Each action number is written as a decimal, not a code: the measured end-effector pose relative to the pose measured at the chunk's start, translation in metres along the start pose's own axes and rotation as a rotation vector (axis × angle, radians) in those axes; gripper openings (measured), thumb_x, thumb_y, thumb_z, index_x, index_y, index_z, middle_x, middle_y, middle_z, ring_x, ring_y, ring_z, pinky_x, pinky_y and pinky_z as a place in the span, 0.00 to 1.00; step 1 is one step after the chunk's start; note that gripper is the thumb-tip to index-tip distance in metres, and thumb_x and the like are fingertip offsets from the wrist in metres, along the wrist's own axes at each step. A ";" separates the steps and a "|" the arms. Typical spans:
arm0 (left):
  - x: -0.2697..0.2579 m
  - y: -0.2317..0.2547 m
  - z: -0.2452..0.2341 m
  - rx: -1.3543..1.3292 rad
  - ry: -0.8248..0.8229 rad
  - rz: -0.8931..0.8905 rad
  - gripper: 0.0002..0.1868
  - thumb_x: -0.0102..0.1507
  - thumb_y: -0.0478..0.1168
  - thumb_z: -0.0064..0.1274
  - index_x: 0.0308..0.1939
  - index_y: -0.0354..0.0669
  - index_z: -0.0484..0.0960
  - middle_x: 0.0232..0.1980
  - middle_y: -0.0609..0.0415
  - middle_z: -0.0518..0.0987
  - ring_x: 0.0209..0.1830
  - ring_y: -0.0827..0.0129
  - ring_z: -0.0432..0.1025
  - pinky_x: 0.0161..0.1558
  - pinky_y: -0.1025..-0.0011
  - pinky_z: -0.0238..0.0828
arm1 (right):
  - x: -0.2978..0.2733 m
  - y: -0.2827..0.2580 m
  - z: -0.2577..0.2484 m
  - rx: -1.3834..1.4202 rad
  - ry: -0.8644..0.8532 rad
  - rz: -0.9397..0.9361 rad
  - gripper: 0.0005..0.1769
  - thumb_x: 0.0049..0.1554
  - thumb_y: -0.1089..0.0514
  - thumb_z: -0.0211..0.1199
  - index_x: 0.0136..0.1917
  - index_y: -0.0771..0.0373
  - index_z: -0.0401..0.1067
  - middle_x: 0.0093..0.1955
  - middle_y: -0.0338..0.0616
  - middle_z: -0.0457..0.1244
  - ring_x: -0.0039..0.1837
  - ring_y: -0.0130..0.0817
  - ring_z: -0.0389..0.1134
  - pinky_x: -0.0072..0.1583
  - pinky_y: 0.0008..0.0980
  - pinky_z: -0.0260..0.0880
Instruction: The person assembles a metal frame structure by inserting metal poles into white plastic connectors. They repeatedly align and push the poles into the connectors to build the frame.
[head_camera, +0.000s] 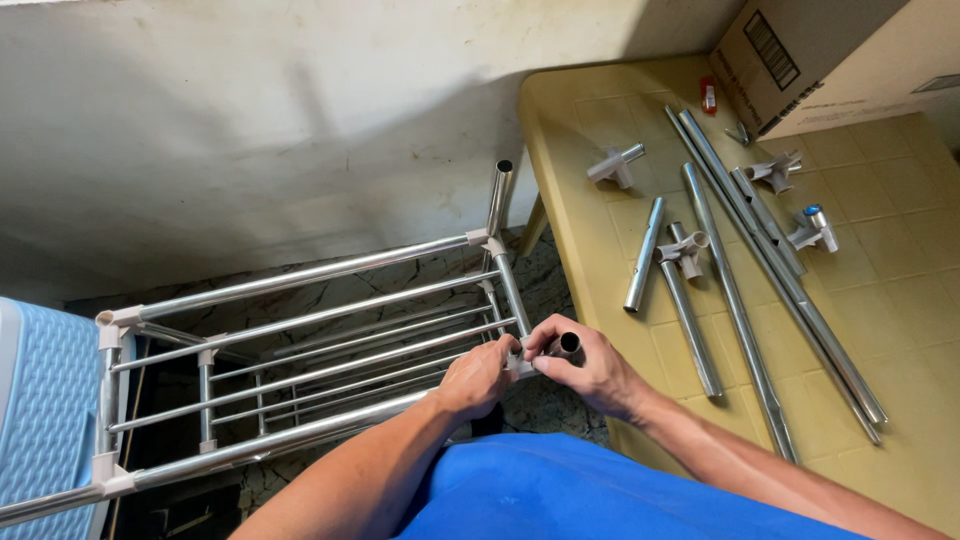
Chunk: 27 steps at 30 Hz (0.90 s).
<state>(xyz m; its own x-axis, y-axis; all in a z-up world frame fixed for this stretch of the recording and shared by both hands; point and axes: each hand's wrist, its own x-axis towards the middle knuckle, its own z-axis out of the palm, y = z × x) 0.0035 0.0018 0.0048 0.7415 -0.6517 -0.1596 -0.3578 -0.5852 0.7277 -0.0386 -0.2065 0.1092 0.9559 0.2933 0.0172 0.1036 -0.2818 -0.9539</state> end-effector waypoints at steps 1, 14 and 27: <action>0.000 0.001 -0.001 -0.023 -0.005 0.000 0.20 0.62 0.40 0.55 0.56 0.42 0.69 0.49 0.41 0.80 0.52 0.44 0.74 0.49 0.51 0.70 | 0.000 -0.001 -0.006 0.007 -0.085 -0.055 0.14 0.58 0.56 0.65 0.54 0.66 0.74 0.49 0.41 0.71 0.53 0.28 0.70 0.56 0.28 0.69; 0.006 0.007 -0.007 0.013 -0.083 -0.104 0.23 0.63 0.40 0.55 0.60 0.44 0.68 0.45 0.43 0.81 0.51 0.46 0.75 0.49 0.52 0.70 | -0.007 -0.004 -0.001 -0.433 0.074 0.066 0.17 0.51 0.52 0.74 0.52 0.58 0.78 0.43 0.42 0.73 0.42 0.31 0.75 0.46 0.33 0.75; 0.006 0.011 -0.016 -0.032 -0.104 -0.063 0.48 0.58 0.35 0.57 0.78 0.55 0.50 0.52 0.44 0.78 0.53 0.48 0.74 0.54 0.55 0.70 | -0.005 0.001 -0.012 -0.494 -0.011 0.052 0.18 0.51 0.50 0.73 0.53 0.56 0.77 0.45 0.41 0.73 0.46 0.32 0.77 0.47 0.33 0.76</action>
<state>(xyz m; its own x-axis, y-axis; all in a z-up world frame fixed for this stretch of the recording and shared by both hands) 0.0127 -0.0006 0.0225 0.6985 -0.6614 -0.2732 -0.2924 -0.6122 0.7347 -0.0397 -0.2187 0.1115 0.9605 0.2765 -0.0322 0.1767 -0.6949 -0.6971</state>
